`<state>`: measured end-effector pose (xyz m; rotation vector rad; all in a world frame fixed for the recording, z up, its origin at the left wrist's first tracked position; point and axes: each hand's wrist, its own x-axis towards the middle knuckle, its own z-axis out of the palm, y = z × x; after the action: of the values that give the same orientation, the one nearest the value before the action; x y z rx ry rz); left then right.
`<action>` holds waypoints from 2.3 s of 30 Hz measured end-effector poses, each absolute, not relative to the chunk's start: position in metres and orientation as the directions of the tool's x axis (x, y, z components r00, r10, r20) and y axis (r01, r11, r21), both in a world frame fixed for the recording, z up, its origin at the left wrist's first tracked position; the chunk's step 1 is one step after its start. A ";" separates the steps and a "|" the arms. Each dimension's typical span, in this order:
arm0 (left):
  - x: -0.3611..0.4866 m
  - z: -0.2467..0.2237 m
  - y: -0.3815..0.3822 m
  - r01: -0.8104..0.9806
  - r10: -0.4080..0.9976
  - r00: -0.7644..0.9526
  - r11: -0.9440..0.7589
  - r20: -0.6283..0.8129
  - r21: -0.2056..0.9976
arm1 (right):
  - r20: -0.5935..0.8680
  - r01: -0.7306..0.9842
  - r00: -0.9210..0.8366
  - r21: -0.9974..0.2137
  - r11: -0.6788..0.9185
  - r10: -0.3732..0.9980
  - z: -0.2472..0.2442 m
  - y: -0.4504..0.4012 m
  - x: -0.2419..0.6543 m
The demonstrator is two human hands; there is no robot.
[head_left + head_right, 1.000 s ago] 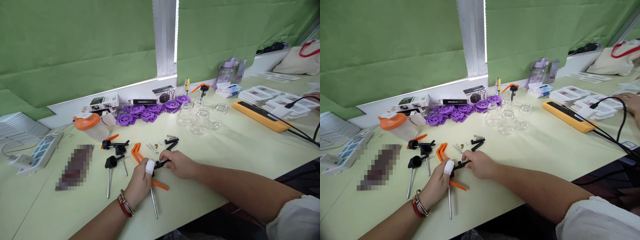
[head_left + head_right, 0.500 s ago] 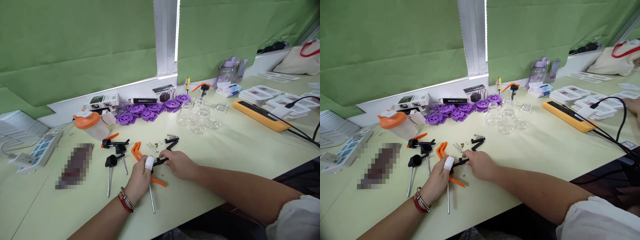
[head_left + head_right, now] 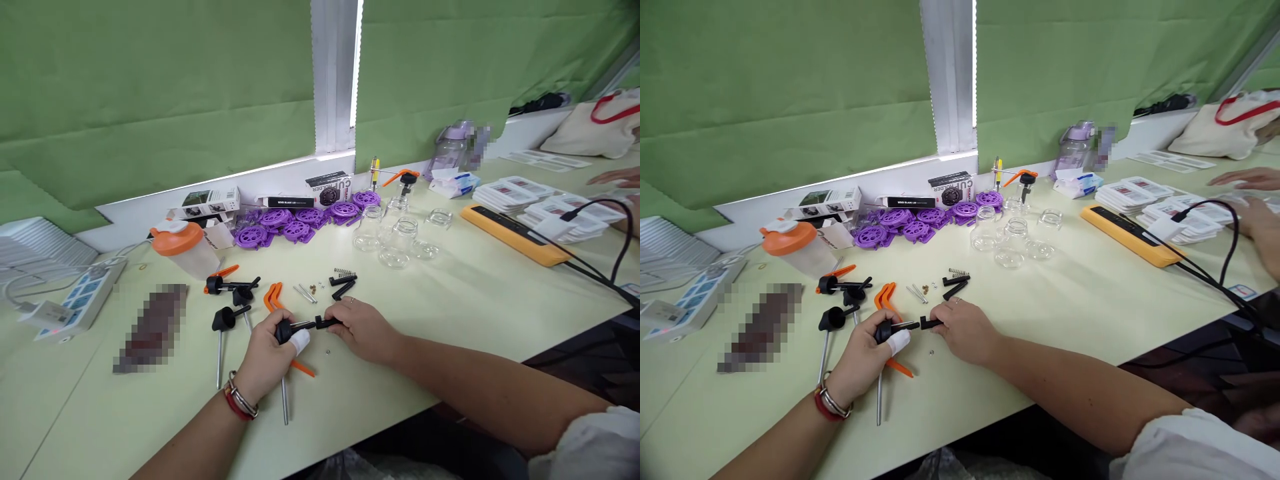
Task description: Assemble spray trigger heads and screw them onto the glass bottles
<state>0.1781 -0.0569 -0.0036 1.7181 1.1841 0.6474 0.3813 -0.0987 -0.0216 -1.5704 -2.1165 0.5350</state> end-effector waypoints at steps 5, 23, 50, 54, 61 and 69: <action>0.170 -0.005 -0.053 0.471 0.941 0.337 -0.163 -0.006 0.867 | 0.133 0.842 -0.209 -0.480 0.247 0.969 -0.027 -0.102 0.388; 0.165 -0.010 -0.049 0.514 0.930 0.368 -0.211 0.008 0.831 | 0.143 0.820 -0.545 -0.116 0.561 0.826 -0.008 -0.115 0.357; 0.169 0.000 -0.063 0.799 0.892 0.451 -0.413 0.019 0.436 | 0.208 0.903 -0.191 -0.346 0.255 0.959 -0.007 -0.074 0.381; 0.169 0.001 -0.067 0.835 0.884 0.466 -0.457 0.048 0.307 | 0.212 0.885 -0.152 -0.405 0.228 0.965 -0.011 -0.094 0.393; 0.177 0.008 -0.066 0.754 0.766 0.583 -0.634 0.271 0.172 | 0.142 0.833 -0.133 -0.521 0.188 0.981 -0.023 -0.105 0.406; 0.204 0.021 -0.055 0.667 0.670 0.732 -0.742 0.126 0.072 | 0.155 0.832 -0.149 -0.514 0.208 0.977 -0.012 -0.097 0.415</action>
<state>0.2037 -0.0552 0.0208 2.9032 1.1201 0.2244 0.4147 -0.0970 -0.0117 -1.6754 -2.0383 0.4275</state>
